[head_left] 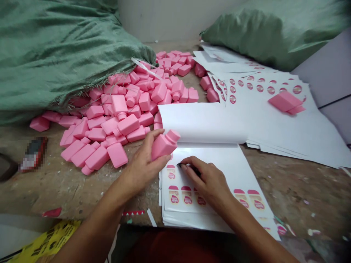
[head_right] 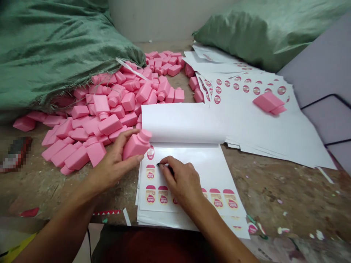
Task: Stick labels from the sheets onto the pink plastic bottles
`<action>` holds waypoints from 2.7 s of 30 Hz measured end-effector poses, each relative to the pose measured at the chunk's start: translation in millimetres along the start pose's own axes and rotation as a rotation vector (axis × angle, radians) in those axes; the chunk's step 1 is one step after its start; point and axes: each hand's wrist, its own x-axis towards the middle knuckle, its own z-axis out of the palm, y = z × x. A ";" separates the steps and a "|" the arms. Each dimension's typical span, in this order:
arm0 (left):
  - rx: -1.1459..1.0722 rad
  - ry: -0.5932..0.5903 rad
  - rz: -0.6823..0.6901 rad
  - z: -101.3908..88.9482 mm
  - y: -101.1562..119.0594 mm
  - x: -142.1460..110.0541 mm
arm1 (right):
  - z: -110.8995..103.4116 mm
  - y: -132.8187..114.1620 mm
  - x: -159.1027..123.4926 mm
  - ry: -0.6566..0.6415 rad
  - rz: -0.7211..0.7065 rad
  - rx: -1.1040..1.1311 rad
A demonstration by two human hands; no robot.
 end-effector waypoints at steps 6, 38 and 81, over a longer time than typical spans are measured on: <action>0.261 0.110 -0.011 -30.8 15.0 -29.7 | -5.7 -1.9 2.5 -0.012 0.017 0.118; -0.684 0.179 -0.370 29.6 -26.7 19.5 | 8.0 -7.0 -2.2 0.233 -0.307 -0.209; -0.787 0.143 -0.361 24.9 -37.3 20.5 | 0.0 -10.2 -23.7 -0.142 -0.200 -0.047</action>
